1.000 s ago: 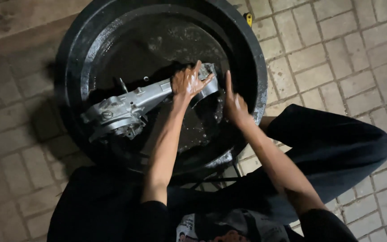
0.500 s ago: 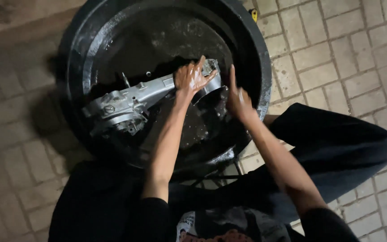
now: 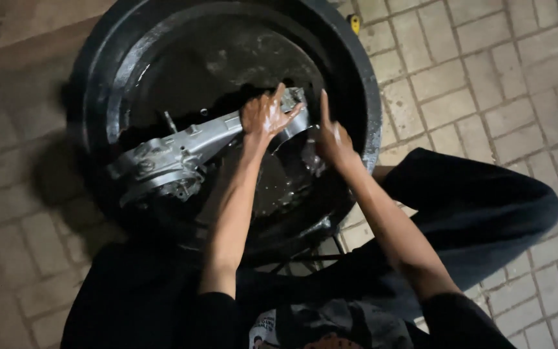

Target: Brushing and cleaning a metal engine component in a basin of liquid

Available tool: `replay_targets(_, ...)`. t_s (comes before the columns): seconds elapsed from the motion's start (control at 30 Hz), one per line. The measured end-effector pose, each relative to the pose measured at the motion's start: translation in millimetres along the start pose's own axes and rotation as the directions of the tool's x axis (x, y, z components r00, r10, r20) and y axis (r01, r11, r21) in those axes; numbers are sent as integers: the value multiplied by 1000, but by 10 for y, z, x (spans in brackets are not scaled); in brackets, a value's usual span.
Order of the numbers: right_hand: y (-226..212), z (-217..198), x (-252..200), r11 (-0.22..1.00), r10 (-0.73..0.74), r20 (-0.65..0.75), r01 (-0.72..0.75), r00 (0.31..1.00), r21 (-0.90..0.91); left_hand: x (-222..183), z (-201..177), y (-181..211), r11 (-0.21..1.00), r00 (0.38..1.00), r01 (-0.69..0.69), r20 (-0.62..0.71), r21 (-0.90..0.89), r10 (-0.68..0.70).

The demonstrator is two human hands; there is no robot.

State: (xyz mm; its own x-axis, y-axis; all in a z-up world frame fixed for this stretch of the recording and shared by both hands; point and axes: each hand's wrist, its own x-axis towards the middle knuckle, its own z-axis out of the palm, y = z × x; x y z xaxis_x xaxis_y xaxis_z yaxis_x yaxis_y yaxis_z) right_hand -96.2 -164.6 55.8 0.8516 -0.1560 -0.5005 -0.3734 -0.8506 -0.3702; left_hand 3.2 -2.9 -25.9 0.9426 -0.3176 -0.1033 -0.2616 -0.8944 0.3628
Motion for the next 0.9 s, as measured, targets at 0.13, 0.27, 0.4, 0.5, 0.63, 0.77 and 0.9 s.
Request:
replay_targets(0.13,-57,8,-32,998,45,-58,-47,997,-30,35,12,13,999,1000,-8,-28,46,10)
replay_targets(0.27,28,165,-542,996,84,61,-86,995,21,20,16,-3,1000,1000,-9,-9,11,9)
replay_targets(0.4,74,148,-264,997,25,-20,-26,999,-77,7,19,-11,1000,1000,1,18,-13,0)
replay_targets(0.5,-33,18,185,997,-5,-121,-4,993,-73,34,57,-31,1000,1000,-14,17,-20,15)
replay_targets(0.63,18,70,-75,1000,-17,-81,17,997,5,-25,-98,42,999,996,-54,-75,1,54)
replay_targets(0.77,118,154,-470,998,68,51,-69,996,10,75,-29,2,998,995,-54,-82,30,57)
replay_targets(0.9,88,43,-183,1000,-7,-1,7,1000,15,-80,-110,88,995,992,-75,-99,66,81)
